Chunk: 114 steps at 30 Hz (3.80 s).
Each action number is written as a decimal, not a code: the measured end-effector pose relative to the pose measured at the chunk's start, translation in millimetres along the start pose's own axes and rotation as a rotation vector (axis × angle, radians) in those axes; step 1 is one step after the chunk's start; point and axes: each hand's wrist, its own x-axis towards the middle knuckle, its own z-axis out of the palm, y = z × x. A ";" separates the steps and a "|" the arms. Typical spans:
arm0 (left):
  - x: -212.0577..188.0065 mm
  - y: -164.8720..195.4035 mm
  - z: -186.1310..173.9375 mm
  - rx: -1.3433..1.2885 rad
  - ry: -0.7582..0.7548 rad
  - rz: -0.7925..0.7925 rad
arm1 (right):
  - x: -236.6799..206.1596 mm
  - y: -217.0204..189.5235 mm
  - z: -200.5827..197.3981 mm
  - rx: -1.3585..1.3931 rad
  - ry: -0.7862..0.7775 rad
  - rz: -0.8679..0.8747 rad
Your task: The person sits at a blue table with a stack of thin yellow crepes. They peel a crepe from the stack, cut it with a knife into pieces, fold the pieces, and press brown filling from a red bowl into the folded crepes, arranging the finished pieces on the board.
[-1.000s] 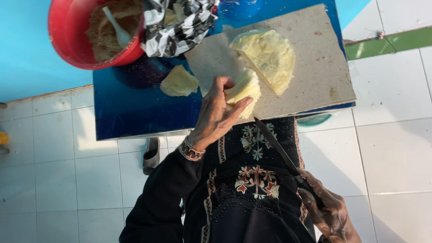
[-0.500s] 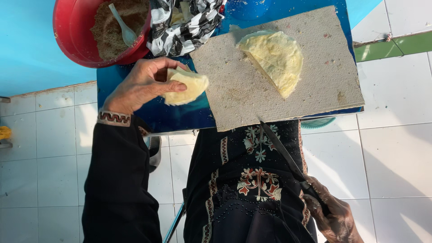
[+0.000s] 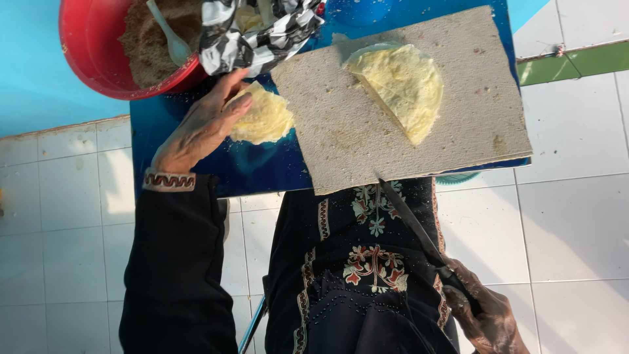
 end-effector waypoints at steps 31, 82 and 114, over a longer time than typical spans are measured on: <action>123.8 93.9 134.2 0.458 0.169 0.596 | 6.1 -32.2 -20.6 0.482 0.348 0.443; 112.3 103.9 119.6 0.153 -0.282 0.279 | 22.7 -12.6 -13.5 0.447 0.271 0.241; 4.3 55.5 114.8 -0.269 -0.060 0.116 | 231.1 -194.1 -7.8 -0.666 0.228 -0.839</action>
